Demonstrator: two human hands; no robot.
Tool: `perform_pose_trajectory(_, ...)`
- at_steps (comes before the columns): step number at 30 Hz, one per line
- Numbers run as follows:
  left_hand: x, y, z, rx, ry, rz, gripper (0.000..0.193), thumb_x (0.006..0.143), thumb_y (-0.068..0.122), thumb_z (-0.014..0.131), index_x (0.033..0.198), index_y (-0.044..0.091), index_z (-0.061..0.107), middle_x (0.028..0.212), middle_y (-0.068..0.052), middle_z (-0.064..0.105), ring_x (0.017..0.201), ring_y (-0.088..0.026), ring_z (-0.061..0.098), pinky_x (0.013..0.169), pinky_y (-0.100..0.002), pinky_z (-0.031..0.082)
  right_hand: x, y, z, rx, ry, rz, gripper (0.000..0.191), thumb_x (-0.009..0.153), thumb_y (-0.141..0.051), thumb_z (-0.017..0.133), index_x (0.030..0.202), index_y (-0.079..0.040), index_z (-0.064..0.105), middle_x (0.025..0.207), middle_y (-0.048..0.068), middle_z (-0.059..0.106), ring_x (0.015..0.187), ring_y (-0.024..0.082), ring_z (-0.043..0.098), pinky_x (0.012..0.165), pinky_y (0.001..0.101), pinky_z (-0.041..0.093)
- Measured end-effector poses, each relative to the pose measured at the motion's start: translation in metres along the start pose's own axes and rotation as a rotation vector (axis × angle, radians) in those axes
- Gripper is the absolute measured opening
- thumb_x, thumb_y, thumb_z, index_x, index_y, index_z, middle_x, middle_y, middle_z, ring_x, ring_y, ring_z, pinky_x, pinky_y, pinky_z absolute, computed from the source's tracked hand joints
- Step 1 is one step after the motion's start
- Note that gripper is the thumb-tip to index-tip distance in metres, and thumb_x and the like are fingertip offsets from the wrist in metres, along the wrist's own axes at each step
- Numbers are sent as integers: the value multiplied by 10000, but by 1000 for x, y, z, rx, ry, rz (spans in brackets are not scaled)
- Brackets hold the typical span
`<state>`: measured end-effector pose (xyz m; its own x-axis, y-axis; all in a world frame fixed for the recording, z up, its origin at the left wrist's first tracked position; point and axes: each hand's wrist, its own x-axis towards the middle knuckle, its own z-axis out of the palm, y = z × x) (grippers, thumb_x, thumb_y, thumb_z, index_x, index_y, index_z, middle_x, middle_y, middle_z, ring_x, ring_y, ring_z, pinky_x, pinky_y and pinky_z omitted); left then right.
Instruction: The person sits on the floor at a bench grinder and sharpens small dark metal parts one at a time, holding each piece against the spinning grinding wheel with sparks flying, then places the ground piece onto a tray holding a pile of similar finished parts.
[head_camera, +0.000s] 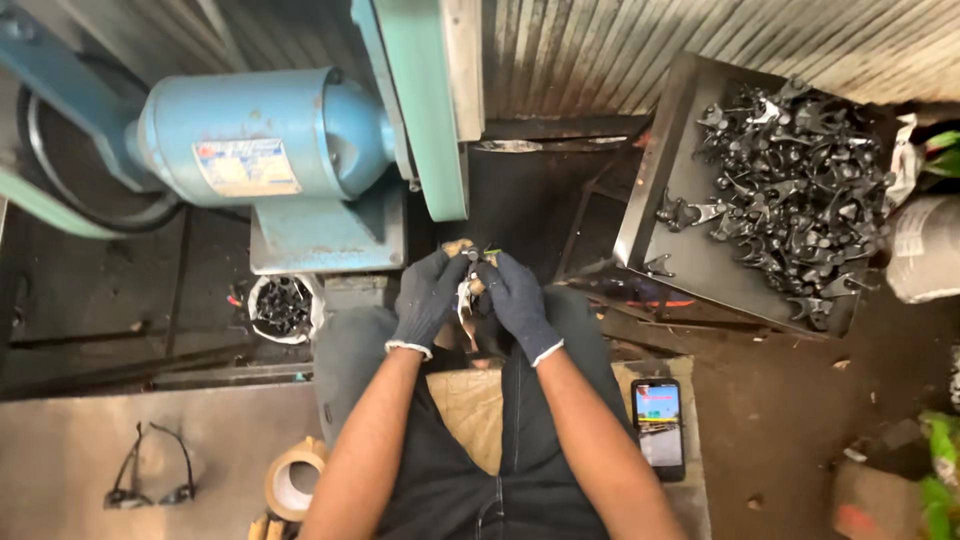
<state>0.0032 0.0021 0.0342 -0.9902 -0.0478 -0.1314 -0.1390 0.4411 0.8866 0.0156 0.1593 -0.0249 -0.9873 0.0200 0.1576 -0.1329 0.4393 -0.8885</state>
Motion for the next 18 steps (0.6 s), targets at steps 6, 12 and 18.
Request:
perform_pose_trajectory(6, 9, 2, 20, -531, 149, -203, 283, 965, 227, 683, 1047, -32, 758, 824, -45, 712, 744, -105, 619, 668, -324, 488, 57, 10, -5, 305, -297, 187, 238, 927, -191, 646, 1033, 10, 719, 815, 127, 698, 693, 162, 638, 654, 340, 519)
perform_pose_trajectory(12, 21, -17, 15, -531, 220, -291, 304, 987, 248, 636, 984, -35, 746, 760, -87, 723, 692, -166, 636, 640, -375, 477, 46, 17, 39, 429, -121, 190, 202, 962, -164, 654, 1013, 19, 723, 839, 86, 723, 751, 136, 647, 685, 319, 528)
perform_pose_trajectory(18, 31, -31, 28, 152, 207, -29, 365, 977, 339, 582, 905, 13, 730, 871, -219, 705, 847, -398, 687, 743, -478, 505, 25, 30, 45, 356, 49, 324, 207, 946, -167, 626, 1065, -13, 692, 910, 53, 693, 796, 132, 613, 712, 311, 499)
